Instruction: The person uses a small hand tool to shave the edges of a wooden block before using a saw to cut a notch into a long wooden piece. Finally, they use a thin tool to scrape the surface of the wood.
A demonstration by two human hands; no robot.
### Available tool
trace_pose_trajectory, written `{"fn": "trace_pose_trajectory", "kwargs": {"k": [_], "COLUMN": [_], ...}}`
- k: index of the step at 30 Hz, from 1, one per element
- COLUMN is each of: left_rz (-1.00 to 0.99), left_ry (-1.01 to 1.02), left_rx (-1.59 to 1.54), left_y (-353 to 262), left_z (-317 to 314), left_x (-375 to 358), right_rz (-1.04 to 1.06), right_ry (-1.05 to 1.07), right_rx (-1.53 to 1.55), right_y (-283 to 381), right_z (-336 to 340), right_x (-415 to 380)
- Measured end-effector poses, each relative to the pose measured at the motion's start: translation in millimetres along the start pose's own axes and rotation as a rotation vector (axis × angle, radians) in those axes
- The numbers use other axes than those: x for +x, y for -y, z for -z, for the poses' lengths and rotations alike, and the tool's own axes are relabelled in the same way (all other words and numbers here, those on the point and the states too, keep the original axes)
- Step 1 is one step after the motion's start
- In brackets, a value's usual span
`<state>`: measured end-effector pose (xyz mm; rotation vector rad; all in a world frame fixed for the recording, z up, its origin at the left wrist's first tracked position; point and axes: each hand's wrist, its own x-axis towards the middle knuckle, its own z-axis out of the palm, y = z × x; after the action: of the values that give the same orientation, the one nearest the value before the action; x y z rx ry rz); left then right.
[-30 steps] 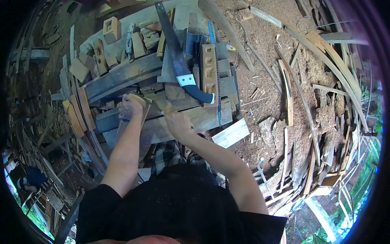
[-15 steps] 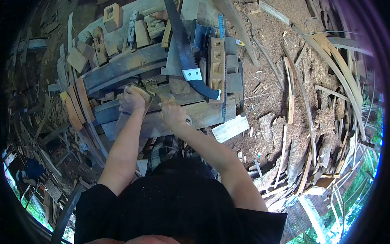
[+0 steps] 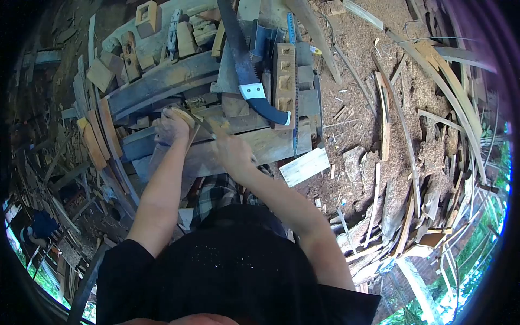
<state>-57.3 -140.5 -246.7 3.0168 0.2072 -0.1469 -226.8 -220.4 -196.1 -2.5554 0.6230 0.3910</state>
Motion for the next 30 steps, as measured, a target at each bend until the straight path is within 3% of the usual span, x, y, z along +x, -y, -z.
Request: {"fn": "trace_pose_trajectory", "kwargs": {"k": [5,7,13,17,22,28,30], "left_rz": [-0.039,0.000,-0.001,-0.008,-0.003,-0.019,-0.036], "left_ry": [-0.073,-0.074,-0.038,-0.033,-0.037,-0.006,-0.011], "left_rx": [0.018,0.019,0.020,-0.048,-0.025,0.002,0.001], "left_y": [8,4,6,3,6,5,10], "left_z": [-12,-9,-9,-6,-9,0,-1], "left_x": [0,1,2,1,2,0,-2], "right_rz": [-0.090,-0.063,-0.071,0.059,-0.128,-0.057,-0.040], "right_ry": [0.066,-0.033,0.042,0.098,0.094,0.038,0.051], "right_rx": [-0.039,0.013,0.018,0.003,0.055,0.087,0.086], "right_y": [7,4,-3,10,8,23,17], "right_z": [-6,-29,7,-18,9,-14,-1], "right_x": [0,7,-8,39,6,47,20]}}
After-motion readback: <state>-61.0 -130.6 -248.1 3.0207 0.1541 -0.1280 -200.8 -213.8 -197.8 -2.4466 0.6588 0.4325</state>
